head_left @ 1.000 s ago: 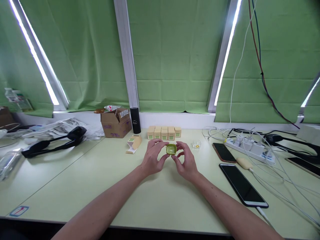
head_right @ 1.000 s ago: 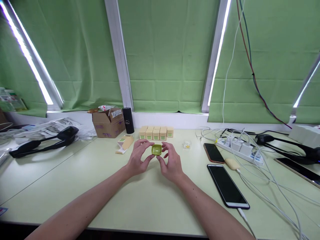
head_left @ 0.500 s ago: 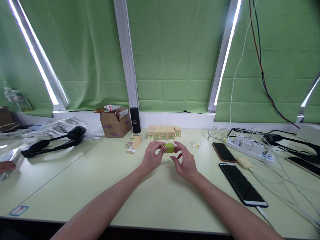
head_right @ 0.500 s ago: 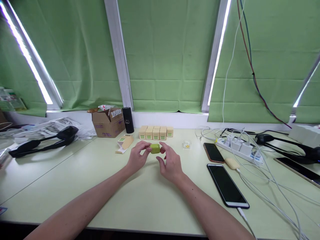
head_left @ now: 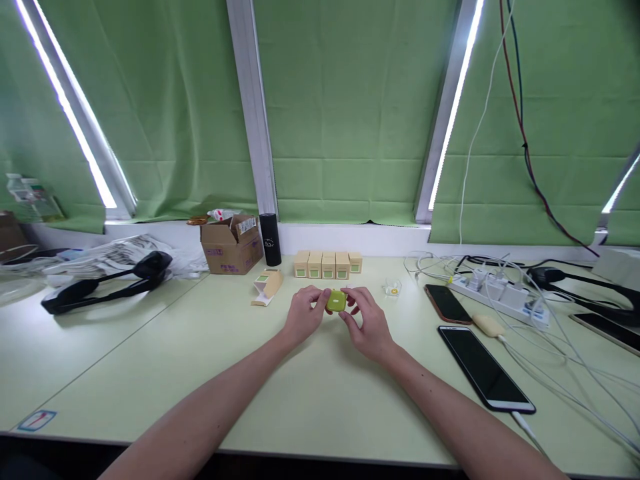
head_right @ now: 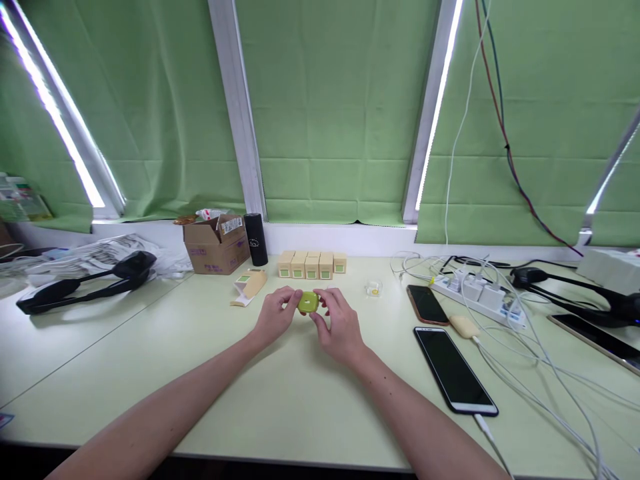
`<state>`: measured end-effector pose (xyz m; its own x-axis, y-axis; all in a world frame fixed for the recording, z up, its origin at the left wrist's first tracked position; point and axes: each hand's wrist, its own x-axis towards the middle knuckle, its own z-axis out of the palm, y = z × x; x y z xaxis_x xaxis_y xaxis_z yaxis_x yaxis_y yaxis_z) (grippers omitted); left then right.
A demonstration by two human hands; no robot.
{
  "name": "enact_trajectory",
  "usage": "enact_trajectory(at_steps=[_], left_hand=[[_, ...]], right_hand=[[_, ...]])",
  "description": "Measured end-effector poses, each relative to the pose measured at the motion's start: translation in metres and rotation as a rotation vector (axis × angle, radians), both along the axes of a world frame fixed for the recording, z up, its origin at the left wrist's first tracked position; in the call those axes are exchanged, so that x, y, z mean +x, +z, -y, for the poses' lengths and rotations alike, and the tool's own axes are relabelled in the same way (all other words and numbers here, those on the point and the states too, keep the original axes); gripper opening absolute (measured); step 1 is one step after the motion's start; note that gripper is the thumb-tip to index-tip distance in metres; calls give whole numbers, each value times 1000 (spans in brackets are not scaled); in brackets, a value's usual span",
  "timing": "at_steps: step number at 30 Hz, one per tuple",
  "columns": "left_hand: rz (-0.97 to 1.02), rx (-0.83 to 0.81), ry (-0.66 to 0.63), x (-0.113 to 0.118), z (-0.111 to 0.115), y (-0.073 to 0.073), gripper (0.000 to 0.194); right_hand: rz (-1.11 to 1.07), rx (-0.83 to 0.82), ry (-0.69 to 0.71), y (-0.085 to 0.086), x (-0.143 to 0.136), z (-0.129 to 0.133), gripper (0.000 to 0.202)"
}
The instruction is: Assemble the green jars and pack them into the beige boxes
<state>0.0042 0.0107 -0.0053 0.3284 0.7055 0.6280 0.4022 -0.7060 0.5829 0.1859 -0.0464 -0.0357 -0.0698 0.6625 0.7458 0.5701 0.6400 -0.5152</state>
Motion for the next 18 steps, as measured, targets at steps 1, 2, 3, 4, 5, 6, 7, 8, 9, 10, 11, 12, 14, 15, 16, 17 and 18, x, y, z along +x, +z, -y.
enact_trajectory(at_steps=[1, 2, 3, 4, 5, 6, 7, 8, 9, 10, 11, 12, 14, 15, 16, 17, 18], left_hand=[[-6, -9, -7, 0, 0, 0, 60], [-15, -21, -17, 0, 0, -1, 62], [-27, -34, -32, -1, 0, -2, 64], [-43, -48, -49, -1, 0, -2, 66], [-60, -60, -68, -1, 0, -3, 67], [-80, -68, -88, -1, 0, -4, 68], [-103, -69, -107, -2, -1, -4, 68], [-127, -63, -120, -2, -1, -5, 67], [-149, -50, -123, -2, -2, -6, 65], [-165, -28, -113, -3, -2, -7, 63], [-167, 6, -89, -4, -3, -7, 59], [-158, 49, -57, -5, -4, -8, 52], [-127, 157, -16, -7, -6, -7, 29], [-116, 213, -16, -8, -6, -7, 19], [-117, 261, -30, -8, -6, -6, 24], [-132, 298, -53, -9, -5, -5, 37], [-158, 324, -79, -9, -4, -3, 48]], right_hand=[[-21, -11, 20, 1, -1, 0, 39], [-47, -20, 46, 1, -1, 0, 38], [-80, -29, 80, 2, -2, 0, 36], [-124, -45, 118, 2, -3, 0, 34], [-178, -71, 158, 3, -4, 0, 33], [-238, -108, 197, 3, -5, 0, 31], [-298, -153, 234, 3, -6, 0, 31], [-354, -197, 264, 2, -7, -1, 31], [-402, -235, 286, 2, -7, -1, 31], [-440, -261, 299, 2, -8, -1, 33], [-468, -276, 304, 2, -8, -2, 34], [-492, -279, 300, 2, -8, -3, 36], [-530, -274, 281, 2, -7, -5, 39], [-540, -272, 268, 1, -7, -6, 40], [-544, -276, 253, 1, -6, -8, 41], [-541, -282, 236, 0, -6, -9, 41], [-533, -292, 219, -1, -5, -10, 41]])
